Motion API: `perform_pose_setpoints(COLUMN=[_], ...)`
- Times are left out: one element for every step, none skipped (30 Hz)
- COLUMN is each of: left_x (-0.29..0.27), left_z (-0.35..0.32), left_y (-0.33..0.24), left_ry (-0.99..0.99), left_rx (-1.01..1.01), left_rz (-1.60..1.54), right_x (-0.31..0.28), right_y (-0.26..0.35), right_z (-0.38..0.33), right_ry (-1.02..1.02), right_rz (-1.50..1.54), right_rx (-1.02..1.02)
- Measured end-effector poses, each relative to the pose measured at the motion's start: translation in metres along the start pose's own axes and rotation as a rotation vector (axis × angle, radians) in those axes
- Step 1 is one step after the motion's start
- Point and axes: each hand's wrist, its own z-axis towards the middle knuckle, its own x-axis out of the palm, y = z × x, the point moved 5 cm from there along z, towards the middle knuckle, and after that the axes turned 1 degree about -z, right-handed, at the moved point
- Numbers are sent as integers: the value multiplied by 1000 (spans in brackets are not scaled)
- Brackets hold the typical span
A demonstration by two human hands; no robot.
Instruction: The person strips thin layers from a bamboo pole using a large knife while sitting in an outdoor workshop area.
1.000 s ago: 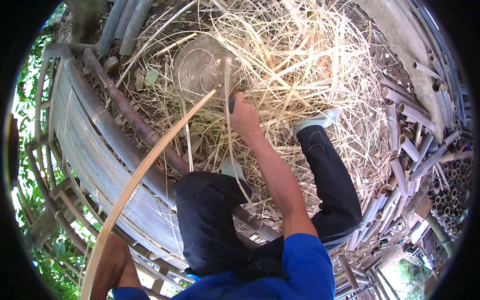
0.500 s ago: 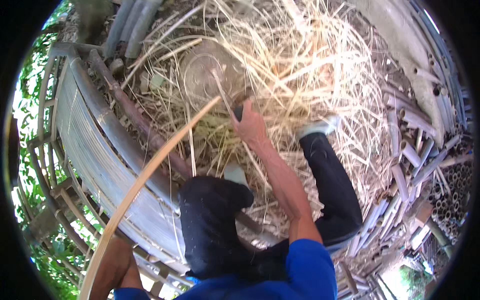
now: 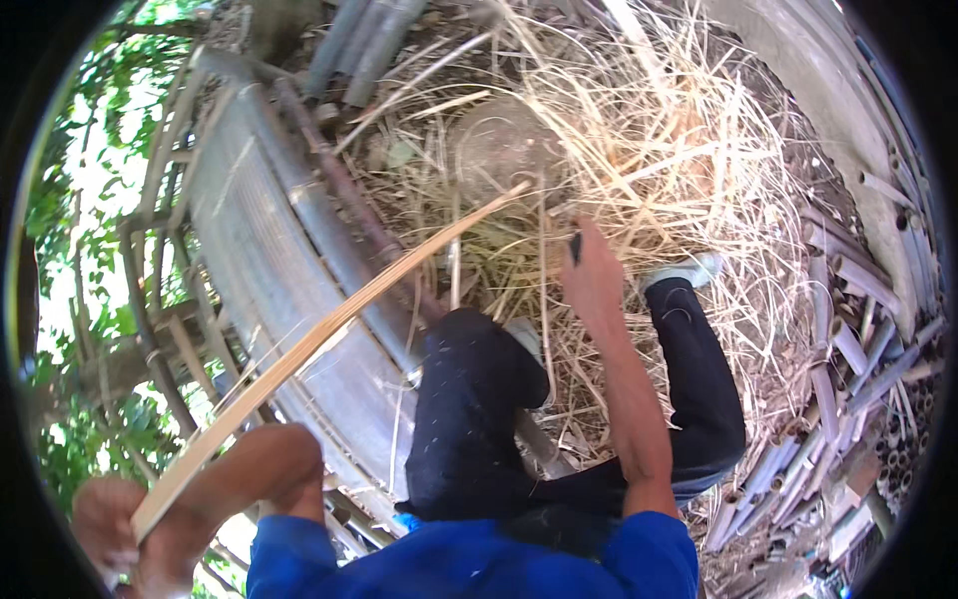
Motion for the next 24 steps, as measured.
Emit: perform_pose_setpoints(left_x=[-17, -8, -8, -1, 6, 15, 20, 22, 24, 29, 29, 27, 26, 26, 27, 27, 28, 30, 30, 31, 31, 30, 29, 28], left_z=[0, -3, 1, -6, -9, -10, -14, -22, -23, -30, -38, -44, -49, -51, -55, -57, -59, -61, -64, -66, -65, -64, -64, -65], left_y=[-9, -2, -9, -15, -22, -28, -31, -33, -41, -44, -49, -54, -59, -64, -69, -74, -79, -81, -81, -81, -79, -80, -82, -85], left_ry=[-335, -304, -117, -93, -120, -149, -147, -148, -142, -137, -234, -330, -302, -296, -318, -340, -342, -344, -359, -376, -397, -396, -388, -384], left_rx=[-15, -201, -264, -230, -314, -407, -402, -357, -305, -306, -284, -266, -278, -286, -273, -258, -276, -277, -288, -300, -306, -303, -297, -298], left_rz=[-139, -449, -401, -279, -233, -196, -219, -207, -180, -191, -139, -87, -117, -120, -95, -67, -64, -68, -70, -71, -72, -71, -82, -91], right_x=[-17, -35, -52, -66, -72, -78, -86, -92, -96, -101, -109, -128, -141, -153, -159, -159, -162, -165, -160, -160, -158, -157, -162, -161], right_y=[16, 35, 50, 66, 88, 107, 123, 135, 156, 178, 196, 221, 237, 256, 268, 272, 278, 280, 274, 273, 273, 274, 277, 276], right_z=[-8, -12, -23, -32, -43, -57, -68, -79, -92, -103, -115, -124, -135, -148, -160, -168, -175, -179, -177, -175, -173, -172, -178, -179], right_ry=[-13, 89, 192, 178, 228, 275, 211, 189, 137, 87, 91, 95, 93, 110, 123, 120, 86, 53, 93, 93, 99, 104, 65, 72], right_rz=[16, 55, 88, 92, 89, 78, 163, 160, 166, 160, 204, 247, 250, 260, 264, 262, 315, 365, 324, 320, 324, 328, 372, 370], right_rx=[-13, 48, 125, 115, 91, 78, 0, 5, -128, -250, -293, -333, -326, -422, -521, -514, -558, -606, -560, -561, -538, -515, -546, -543])
